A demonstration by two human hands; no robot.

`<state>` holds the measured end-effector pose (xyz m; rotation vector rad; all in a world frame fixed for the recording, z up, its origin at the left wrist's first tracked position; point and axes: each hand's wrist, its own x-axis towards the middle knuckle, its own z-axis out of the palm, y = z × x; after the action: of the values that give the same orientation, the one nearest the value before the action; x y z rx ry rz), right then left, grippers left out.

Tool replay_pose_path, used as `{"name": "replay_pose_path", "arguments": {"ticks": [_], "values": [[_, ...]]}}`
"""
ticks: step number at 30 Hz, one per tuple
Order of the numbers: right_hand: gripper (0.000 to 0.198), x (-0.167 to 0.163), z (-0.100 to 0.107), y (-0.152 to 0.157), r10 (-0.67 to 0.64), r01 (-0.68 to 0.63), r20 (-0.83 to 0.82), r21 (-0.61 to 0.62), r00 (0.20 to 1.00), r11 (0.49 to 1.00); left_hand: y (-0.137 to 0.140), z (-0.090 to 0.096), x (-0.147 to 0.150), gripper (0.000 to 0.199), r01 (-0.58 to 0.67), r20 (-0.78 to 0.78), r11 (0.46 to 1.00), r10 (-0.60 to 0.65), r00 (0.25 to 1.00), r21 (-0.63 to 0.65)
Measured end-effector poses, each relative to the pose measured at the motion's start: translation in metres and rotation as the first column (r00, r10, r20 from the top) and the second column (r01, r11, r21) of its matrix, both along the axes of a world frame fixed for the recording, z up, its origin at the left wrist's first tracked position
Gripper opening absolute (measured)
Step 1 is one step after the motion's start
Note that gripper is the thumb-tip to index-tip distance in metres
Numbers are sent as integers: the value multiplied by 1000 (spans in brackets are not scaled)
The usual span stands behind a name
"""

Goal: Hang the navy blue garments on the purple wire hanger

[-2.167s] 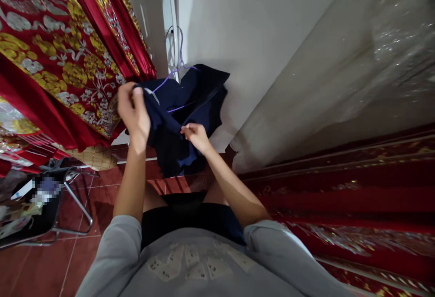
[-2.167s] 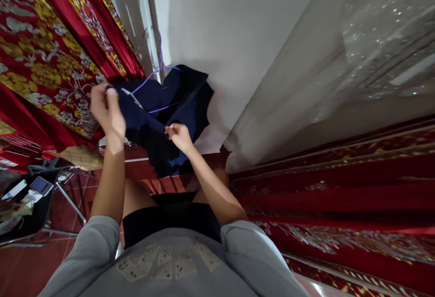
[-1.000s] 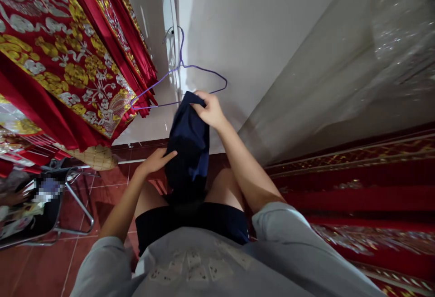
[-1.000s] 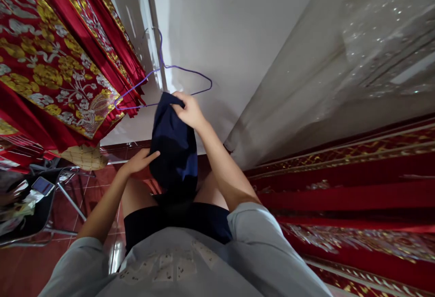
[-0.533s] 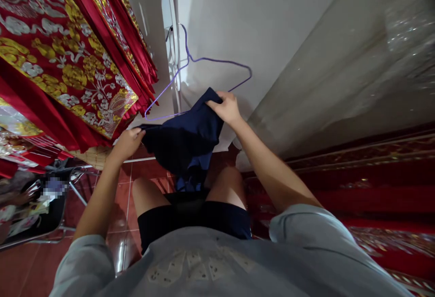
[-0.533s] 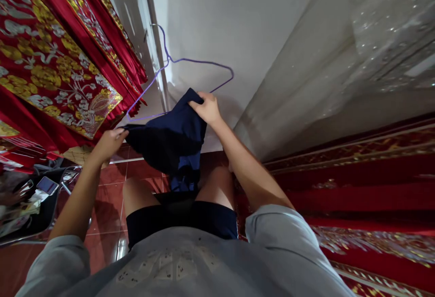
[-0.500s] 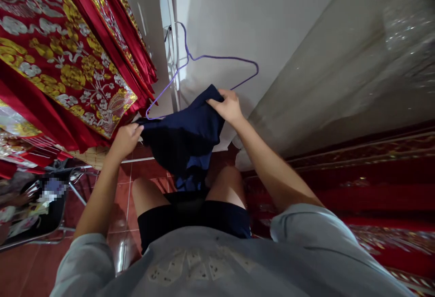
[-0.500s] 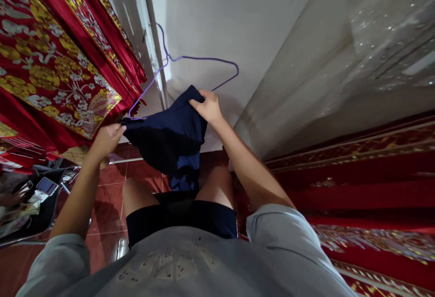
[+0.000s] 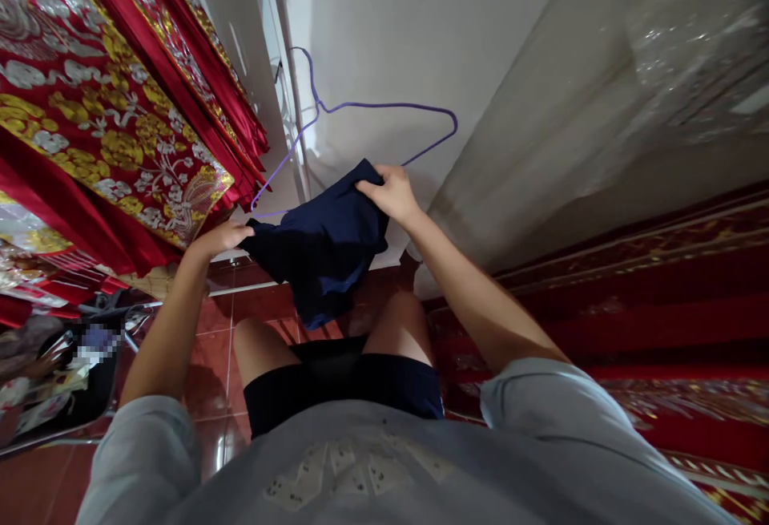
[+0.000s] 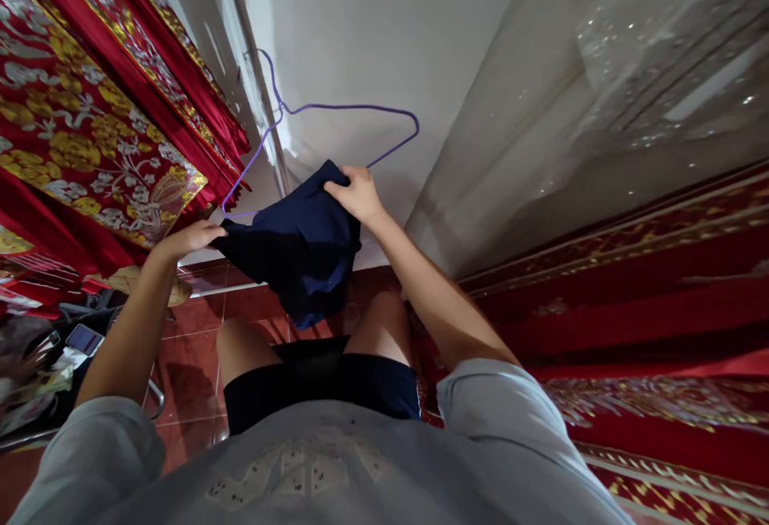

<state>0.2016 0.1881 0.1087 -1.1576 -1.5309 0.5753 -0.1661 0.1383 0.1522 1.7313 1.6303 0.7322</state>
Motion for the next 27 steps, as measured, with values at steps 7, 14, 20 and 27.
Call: {"name": "replay_pose_path", "arguments": {"ticks": [7, 14, 20, 27], "values": [[18, -22, -5, -6, 30, -39, -94, -95, 995, 995, 1, 27, 8, 25, -26, -21, 939, 35, 999, 342], [21, -26, -7, -8, 32, -37, -68, -68, 997, 997, 6, 45, 38, 11, 179, 26, 864, -216, 976, 470], [7, -34, -5, -23, 109, -109, -57, 11, 992, 994, 26, 41, 69, 22, 77, 204, 850, -212, 956, 522], [37, 44, 23, -8, -122, 129, -56, 142, 991, 981, 38, 52, 42, 18, 180, -59, 762, -184, 981, 622]]}}
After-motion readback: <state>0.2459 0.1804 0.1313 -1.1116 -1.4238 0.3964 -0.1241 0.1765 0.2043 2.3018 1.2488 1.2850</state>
